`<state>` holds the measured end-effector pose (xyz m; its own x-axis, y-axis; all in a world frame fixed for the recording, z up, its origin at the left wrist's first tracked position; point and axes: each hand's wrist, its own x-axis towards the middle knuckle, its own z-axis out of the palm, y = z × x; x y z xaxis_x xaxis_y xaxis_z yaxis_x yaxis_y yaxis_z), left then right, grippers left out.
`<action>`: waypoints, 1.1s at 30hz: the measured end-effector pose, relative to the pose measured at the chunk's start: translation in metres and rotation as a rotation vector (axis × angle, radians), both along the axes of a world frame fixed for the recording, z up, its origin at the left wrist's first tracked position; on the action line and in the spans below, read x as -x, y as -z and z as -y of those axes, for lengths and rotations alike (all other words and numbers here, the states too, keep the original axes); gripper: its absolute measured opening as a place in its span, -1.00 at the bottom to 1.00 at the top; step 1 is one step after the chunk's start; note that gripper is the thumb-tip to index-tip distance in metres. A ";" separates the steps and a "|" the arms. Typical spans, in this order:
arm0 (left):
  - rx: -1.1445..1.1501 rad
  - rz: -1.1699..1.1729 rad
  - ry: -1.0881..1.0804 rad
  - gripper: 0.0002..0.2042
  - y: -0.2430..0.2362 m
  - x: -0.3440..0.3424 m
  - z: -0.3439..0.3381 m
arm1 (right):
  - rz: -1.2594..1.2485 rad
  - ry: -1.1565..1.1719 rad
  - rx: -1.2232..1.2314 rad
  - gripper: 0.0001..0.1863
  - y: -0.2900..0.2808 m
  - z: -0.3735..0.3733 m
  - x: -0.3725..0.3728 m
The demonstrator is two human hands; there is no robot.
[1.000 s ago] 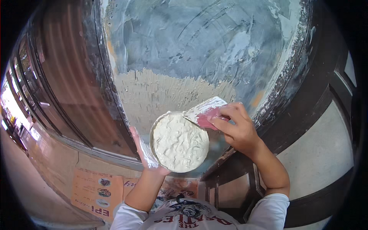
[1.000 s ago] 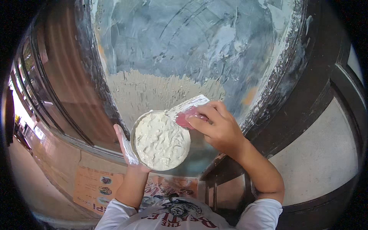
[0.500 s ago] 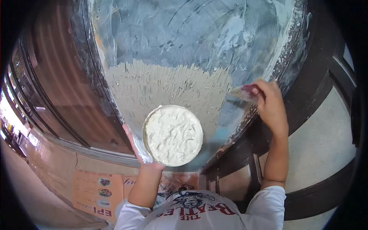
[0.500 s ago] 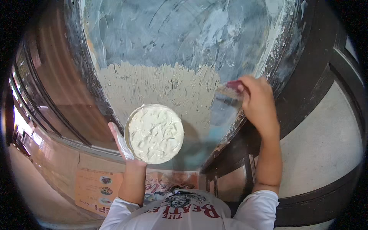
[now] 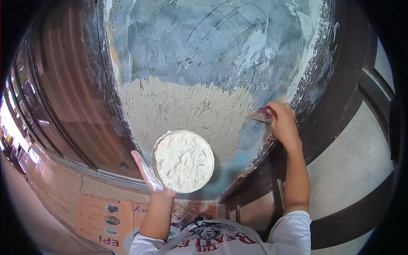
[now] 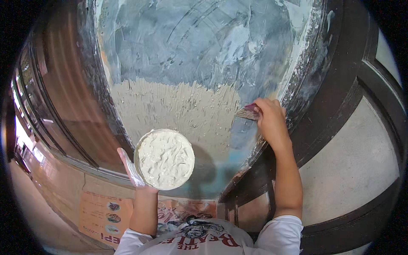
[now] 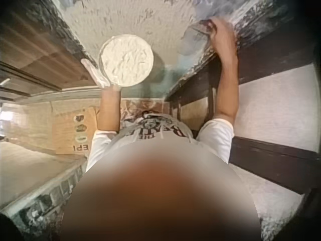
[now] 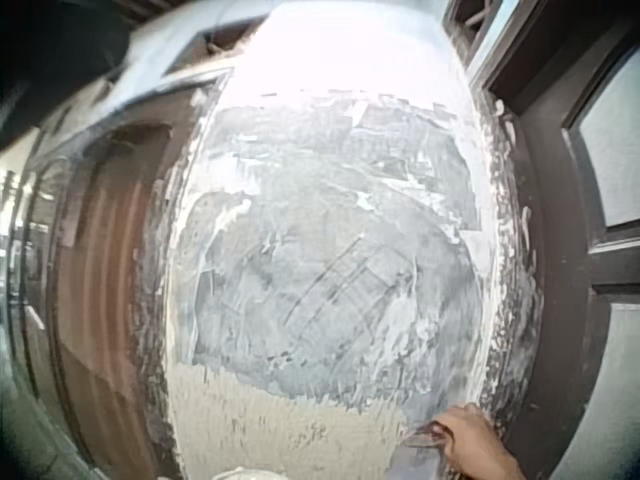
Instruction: The person applies wall putty to a damaged wall surface using a spreader or putty knife.
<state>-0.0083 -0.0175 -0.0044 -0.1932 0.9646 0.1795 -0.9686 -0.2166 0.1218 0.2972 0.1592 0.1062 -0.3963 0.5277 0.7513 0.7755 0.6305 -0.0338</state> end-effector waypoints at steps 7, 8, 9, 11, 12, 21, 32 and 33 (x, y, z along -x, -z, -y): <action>0.089 0.040 -0.045 0.06 0.009 0.002 0.004 | -0.094 -0.085 0.044 -0.83 -0.003 0.000 -0.002; 0.078 0.034 -0.044 0.06 0.012 0.002 0.003 | -0.055 -0.085 0.088 -0.83 -0.001 -0.002 -0.001; 0.066 0.027 -0.043 0.05 0.013 0.001 0.003 | -0.017 -0.085 0.130 -0.84 0.000 -0.004 -0.001; 0.060 0.020 -0.042 0.05 0.013 -0.001 0.003 | -0.027 -0.098 0.091 -0.83 0.000 -0.012 -0.004; 0.058 0.011 -0.045 0.05 0.014 -0.001 0.003 | -0.072 -0.118 0.059 -0.83 -0.002 -0.014 -0.004; 0.062 0.013 -0.045 0.07 0.022 0.000 0.002 | -0.028 -0.117 0.161 -0.83 0.009 -0.007 -0.008; 0.046 0.052 -0.045 0.05 0.023 0.000 -0.001 | -0.084 -0.120 0.122 -0.84 0.005 -0.008 -0.011; 0.047 0.052 -0.043 0.05 0.022 -0.001 -0.001 | -0.057 -0.123 0.140 -0.84 0.009 -0.010 -0.011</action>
